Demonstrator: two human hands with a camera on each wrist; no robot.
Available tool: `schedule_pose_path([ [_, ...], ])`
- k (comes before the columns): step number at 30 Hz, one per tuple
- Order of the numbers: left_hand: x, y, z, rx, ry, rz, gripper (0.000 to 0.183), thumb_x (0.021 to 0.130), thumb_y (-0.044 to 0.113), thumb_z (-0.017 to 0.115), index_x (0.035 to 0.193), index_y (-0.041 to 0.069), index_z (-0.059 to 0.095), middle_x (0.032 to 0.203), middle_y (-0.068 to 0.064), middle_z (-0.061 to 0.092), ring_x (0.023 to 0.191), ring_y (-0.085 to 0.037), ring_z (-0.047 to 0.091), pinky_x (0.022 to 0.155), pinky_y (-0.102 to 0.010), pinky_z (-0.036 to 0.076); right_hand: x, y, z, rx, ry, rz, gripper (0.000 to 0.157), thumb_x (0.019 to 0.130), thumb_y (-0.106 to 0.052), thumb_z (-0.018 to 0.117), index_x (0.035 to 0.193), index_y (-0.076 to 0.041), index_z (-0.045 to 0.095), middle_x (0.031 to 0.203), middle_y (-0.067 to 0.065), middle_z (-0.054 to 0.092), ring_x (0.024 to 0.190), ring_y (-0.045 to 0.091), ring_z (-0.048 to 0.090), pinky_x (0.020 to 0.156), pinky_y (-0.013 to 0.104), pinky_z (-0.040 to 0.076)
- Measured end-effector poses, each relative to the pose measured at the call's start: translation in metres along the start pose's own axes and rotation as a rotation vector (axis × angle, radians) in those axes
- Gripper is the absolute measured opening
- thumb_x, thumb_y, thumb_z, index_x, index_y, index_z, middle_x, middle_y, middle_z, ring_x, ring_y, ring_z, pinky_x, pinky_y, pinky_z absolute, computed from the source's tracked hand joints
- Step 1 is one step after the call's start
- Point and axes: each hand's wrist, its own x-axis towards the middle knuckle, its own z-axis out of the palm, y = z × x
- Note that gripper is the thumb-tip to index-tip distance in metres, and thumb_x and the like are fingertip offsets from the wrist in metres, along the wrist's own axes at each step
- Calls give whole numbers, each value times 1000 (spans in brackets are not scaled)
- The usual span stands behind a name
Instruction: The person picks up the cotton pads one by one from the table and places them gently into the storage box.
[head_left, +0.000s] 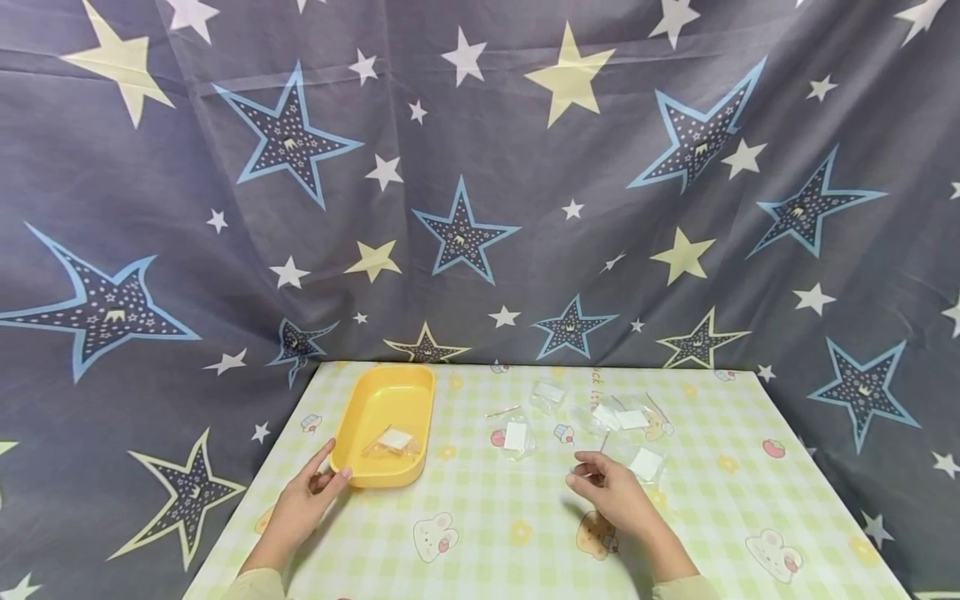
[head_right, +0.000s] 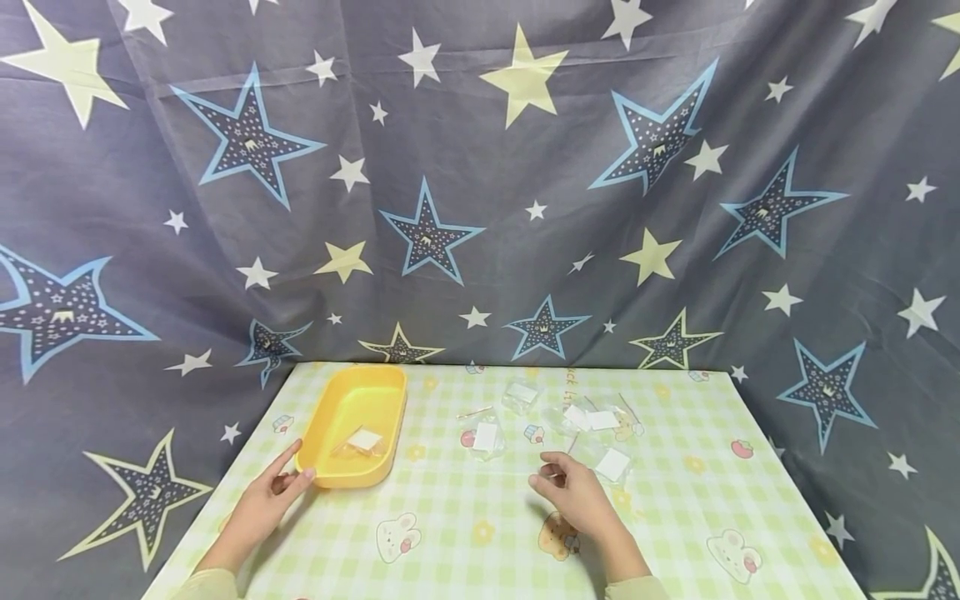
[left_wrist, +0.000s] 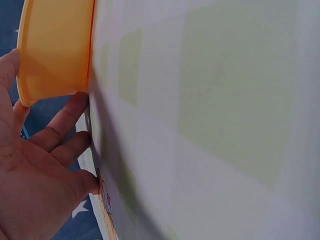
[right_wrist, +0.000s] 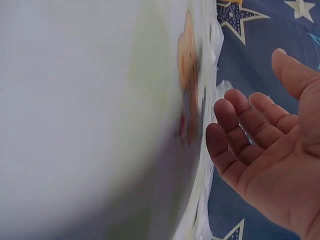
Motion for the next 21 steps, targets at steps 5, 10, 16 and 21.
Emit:
schedule_pose_path([
  [5, 0, 0, 1, 4, 8, -1, 86, 101, 67, 62, 171, 31, 28, 122, -9, 70, 110, -22, 60, 106, -50, 47, -1, 8, -12, 2, 34, 17, 53, 103, -32, 74, 146, -5, 62, 119, 3, 75, 108, 15, 69, 96, 37, 56],
  [10, -1, 1, 0, 15, 11, 1, 85, 101, 68, 61, 171, 32, 28, 118, -8, 68, 106, -21, 57, 103, -47, 47, 0, 15, -20, -17, 90, 17, 52, 103, -30, 74, 147, -3, 62, 122, 6, 76, 110, 18, 69, 96, 32, 55],
  [16, -1, 1, 0, 8, 5, -2, 88, 100, 69, 61, 171, 31, 28, 119, -8, 68, 107, -22, 58, 104, -50, 48, -3, 22, -29, -27, 123, 49, 54, 104, -30, 73, 148, -3, 60, 124, 8, 75, 110, 19, 69, 93, 29, 54],
  [21, -1, 1, 1, 4, 10, -4, 87, 100, 70, 61, 171, 31, 28, 123, -10, 69, 109, -23, 59, 105, -51, 48, -5, 27, -35, -35, 127, 57, 57, 104, -32, 72, 150, -1, 58, 129, 12, 74, 112, 21, 70, 92, 29, 55],
])
